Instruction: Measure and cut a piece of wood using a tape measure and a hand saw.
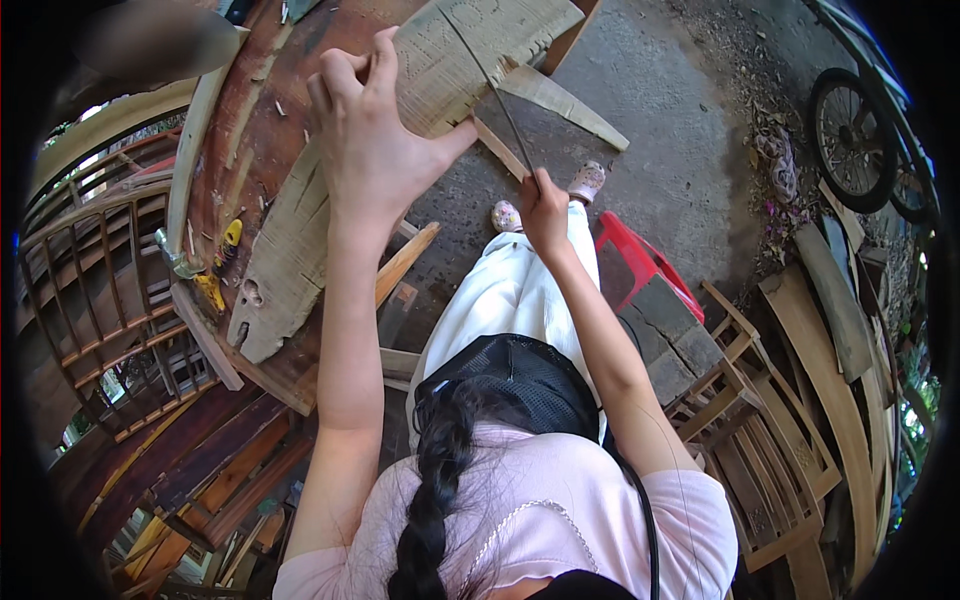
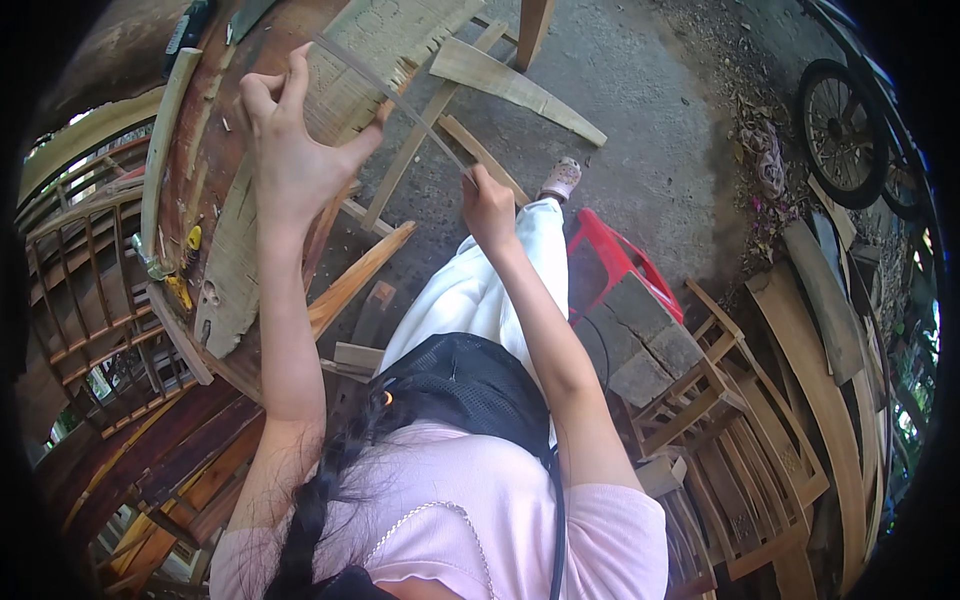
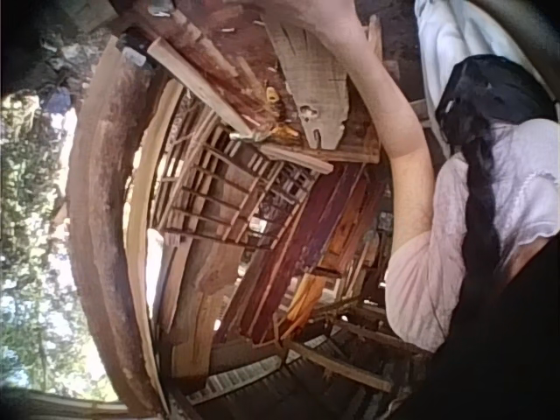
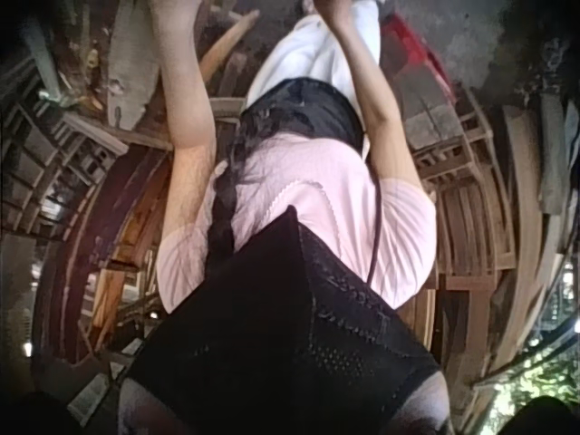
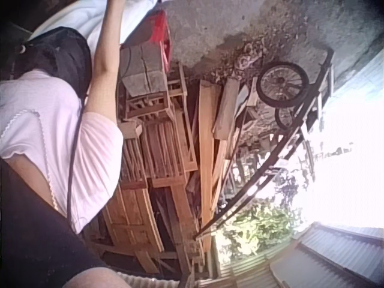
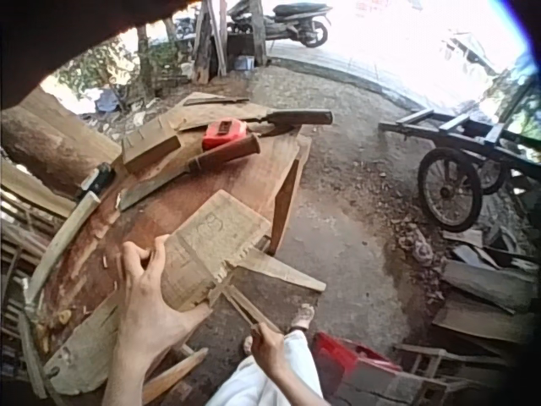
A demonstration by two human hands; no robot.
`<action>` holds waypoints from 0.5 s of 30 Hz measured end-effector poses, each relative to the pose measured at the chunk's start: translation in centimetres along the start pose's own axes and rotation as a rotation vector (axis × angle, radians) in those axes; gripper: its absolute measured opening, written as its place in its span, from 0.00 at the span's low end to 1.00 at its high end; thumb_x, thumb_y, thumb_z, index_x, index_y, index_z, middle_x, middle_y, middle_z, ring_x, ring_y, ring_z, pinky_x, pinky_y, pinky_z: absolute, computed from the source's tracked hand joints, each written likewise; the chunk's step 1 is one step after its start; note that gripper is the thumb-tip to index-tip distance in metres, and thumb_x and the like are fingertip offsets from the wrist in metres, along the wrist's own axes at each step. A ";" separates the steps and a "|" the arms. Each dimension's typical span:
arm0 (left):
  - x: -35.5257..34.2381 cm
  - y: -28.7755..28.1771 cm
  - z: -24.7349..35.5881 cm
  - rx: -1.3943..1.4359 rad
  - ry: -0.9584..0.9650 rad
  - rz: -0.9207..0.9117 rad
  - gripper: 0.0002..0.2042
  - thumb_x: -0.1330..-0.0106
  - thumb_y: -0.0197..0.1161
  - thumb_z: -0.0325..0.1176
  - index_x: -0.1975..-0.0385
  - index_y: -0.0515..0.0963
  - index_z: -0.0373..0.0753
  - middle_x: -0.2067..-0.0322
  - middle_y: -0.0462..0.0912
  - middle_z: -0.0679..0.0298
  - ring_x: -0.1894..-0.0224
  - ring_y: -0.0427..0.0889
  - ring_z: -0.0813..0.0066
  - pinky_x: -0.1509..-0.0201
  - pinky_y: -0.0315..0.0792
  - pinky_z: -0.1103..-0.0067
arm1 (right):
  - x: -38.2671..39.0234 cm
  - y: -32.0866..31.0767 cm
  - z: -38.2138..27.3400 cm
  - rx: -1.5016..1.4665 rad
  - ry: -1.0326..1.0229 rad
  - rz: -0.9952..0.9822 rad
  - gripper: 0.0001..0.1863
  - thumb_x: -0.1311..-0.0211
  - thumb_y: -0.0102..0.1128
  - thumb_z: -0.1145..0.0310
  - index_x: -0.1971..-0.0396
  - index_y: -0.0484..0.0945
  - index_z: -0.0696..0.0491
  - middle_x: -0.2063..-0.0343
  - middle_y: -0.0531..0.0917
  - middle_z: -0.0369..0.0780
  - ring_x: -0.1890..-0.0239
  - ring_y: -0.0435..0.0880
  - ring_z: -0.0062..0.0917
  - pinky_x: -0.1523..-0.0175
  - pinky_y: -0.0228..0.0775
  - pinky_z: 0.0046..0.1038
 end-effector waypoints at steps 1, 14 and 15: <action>0.3 0.1 0.0 0.007 0.000 -0.014 0.40 0.68 0.72 0.44 0.51 0.65 0.35 0.65 0.60 0.59 0.58 0.62 0.60 0.57 0.66 0.69 | 0.2 -0.4 -0.5 0.003 -0.010 -0.010 0.04 0.50 0.55 0.77 0.75 0.69 0.56 0.85 0.72 0.47 0.81 0.75 0.42 0.79 0.64 0.35; -0.2 -0.4 -0.2 0.063 0.010 0.028 0.39 0.67 0.72 0.44 0.51 0.66 0.35 0.65 0.59 0.59 0.58 0.61 0.60 0.58 0.65 0.68 | -4.8 -1.2 -5.6 -0.058 -0.135 0.072 0.04 0.49 0.53 0.79 0.77 0.68 0.56 0.85 0.71 0.48 0.81 0.74 0.43 0.78 0.64 0.36; -0.2 -0.5 -0.3 0.054 0.011 0.035 0.39 0.67 0.72 0.44 0.51 0.66 0.35 0.65 0.59 0.59 0.58 0.61 0.60 0.58 0.65 0.68 | -3.7 -0.3 -4.7 -0.044 -0.119 0.067 0.05 0.53 0.55 0.80 0.78 0.68 0.56 0.86 0.71 0.46 0.81 0.75 0.41 0.78 0.65 0.35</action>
Point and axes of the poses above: each hand's wrist, its own x-axis away from the middle knuckle, its own y-axis out of the palm, z = x × y, the point moved 10 cm from there along -x, towards the middle knuckle
